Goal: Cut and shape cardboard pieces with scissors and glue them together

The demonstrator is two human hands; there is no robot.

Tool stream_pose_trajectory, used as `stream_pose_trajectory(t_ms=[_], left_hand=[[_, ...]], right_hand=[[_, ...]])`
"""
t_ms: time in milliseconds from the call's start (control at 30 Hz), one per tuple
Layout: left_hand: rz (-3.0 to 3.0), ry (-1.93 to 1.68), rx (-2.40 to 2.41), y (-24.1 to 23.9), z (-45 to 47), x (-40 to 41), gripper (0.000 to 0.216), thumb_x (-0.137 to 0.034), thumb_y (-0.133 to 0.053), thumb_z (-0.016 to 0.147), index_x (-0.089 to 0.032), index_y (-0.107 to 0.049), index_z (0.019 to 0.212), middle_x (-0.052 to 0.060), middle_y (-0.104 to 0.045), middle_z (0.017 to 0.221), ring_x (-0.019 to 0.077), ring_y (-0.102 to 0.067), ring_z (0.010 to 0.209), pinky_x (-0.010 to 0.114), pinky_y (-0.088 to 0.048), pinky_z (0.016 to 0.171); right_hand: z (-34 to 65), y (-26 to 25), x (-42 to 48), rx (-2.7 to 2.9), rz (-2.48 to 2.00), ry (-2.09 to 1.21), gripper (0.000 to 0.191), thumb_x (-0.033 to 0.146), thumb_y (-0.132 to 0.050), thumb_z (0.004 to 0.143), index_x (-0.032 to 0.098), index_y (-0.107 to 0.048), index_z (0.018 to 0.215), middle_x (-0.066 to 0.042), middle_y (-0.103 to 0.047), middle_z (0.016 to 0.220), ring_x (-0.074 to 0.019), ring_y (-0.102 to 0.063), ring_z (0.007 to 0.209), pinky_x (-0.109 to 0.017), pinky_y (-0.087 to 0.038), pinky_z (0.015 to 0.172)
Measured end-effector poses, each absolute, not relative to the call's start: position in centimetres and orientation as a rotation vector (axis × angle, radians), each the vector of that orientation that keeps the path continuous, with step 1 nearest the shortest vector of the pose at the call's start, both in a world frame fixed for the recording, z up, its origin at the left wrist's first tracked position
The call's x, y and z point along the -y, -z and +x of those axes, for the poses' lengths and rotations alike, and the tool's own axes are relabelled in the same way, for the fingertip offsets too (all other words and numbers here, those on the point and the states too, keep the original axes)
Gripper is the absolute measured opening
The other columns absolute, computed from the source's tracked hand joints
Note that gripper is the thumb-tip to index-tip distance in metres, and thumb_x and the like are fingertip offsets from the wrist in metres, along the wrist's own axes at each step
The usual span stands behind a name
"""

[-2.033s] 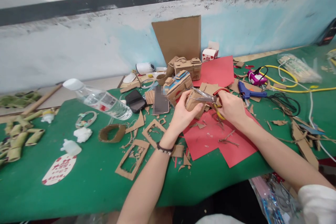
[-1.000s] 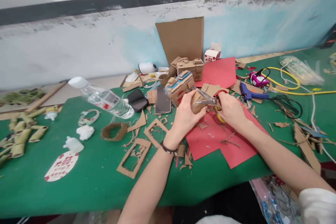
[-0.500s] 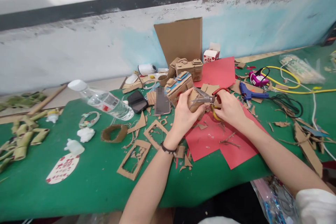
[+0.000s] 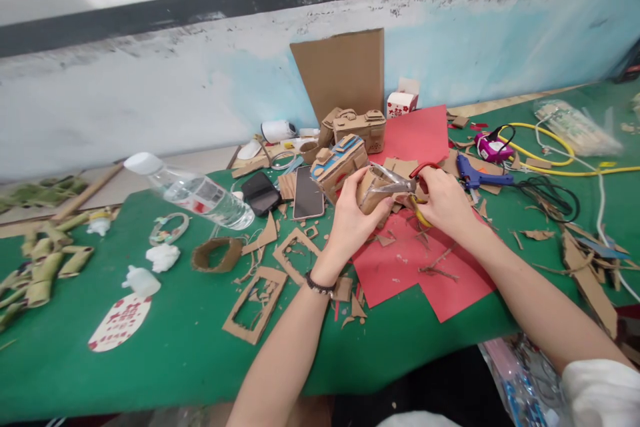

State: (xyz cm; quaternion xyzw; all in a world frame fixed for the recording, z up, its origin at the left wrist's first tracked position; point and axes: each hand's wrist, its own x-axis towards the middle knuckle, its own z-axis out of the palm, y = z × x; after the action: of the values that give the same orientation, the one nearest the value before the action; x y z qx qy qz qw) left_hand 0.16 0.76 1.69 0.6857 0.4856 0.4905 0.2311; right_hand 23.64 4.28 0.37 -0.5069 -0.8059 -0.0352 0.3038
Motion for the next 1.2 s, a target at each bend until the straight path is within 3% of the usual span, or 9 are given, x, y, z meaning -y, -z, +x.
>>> stream_pose_trajectory(t_ms=[100,267,400,833,1067,1200], left_hand=[[1.884,-1.317,-1.332,-1.7,0.1,-0.8,0.064,-0.040,-0.080,0.096,-0.024,-0.053,0.152,0.013,-0.070,0.152,0.0314,-0.070,0.141,0.051,-0.054,0.125],[1.903,-1.305,-1.318,-1.3,0.3,-0.7,0.063,-0.037,-0.080,0.095,-0.022,-0.054,0.150,0.014,-0.071,0.148,0.0316,-0.071,0.138,0.052,-0.055,0.123],[1.977,-1.326,-1.358,-0.8,0.5,-0.7,0.066,-0.037,-0.080,0.094,-0.021,-0.052,0.152,0.015,-0.068,0.147,0.0323,-0.069,0.139,0.053,-0.054,0.124],[2.009,-1.315,-1.408,-0.2,0.7,-0.7,0.064,-0.039,-0.077,0.097,-0.023,-0.050,0.152,0.015,-0.067,0.147,0.0323,-0.069,0.138,0.052,-0.055,0.122],[2.101,-1.287,-1.470,-0.2,0.6,-0.6,0.070,-0.040,-0.081,0.095,-0.025,-0.048,0.155,0.014,-0.066,0.148,0.0328,-0.069,0.137,0.050,-0.061,0.113],[2.133,-1.265,-1.496,-0.2,0.6,-0.4,0.069,-0.039,-0.080,0.096,-0.024,-0.048,0.155,0.015,-0.065,0.148,0.0334,-0.068,0.138,0.049,-0.063,0.111]], right_hand=[[23.8,-0.5,-4.2,2.147,-1.354,0.148,0.029,0.048,-0.063,0.106,0.019,-0.061,0.111,-0.015,-0.074,0.105,-0.0316,-0.063,0.095,-0.039,-0.037,0.082],[23.8,-0.5,-3.8,2.202,-1.339,0.256,0.013,0.027,-0.061,0.101,0.019,-0.061,0.111,-0.015,-0.075,0.110,-0.0324,-0.063,0.102,-0.040,-0.036,0.084],[23.7,-0.5,-3.5,2.216,-1.352,0.320,0.014,0.020,-0.059,0.097,0.018,-0.061,0.111,-0.016,-0.075,0.112,-0.0333,-0.063,0.105,-0.041,-0.037,0.086],[23.5,-0.3,-3.3,2.134,-1.402,0.315,0.008,0.028,-0.062,0.101,0.020,-0.065,0.103,-0.013,-0.076,0.092,-0.0297,-0.066,0.088,-0.037,-0.035,0.075],[23.0,-0.2,-3.2,2.188,-1.364,0.341,0.017,0.032,-0.060,0.102,0.018,-0.063,0.111,-0.018,-0.076,0.106,-0.0342,-0.066,0.100,-0.040,-0.039,0.081],[23.1,-0.2,-3.2,2.178,-1.390,0.338,0.011,0.028,-0.060,0.101,0.019,-0.063,0.106,-0.016,-0.076,0.099,-0.0322,-0.066,0.093,-0.038,-0.037,0.079]])
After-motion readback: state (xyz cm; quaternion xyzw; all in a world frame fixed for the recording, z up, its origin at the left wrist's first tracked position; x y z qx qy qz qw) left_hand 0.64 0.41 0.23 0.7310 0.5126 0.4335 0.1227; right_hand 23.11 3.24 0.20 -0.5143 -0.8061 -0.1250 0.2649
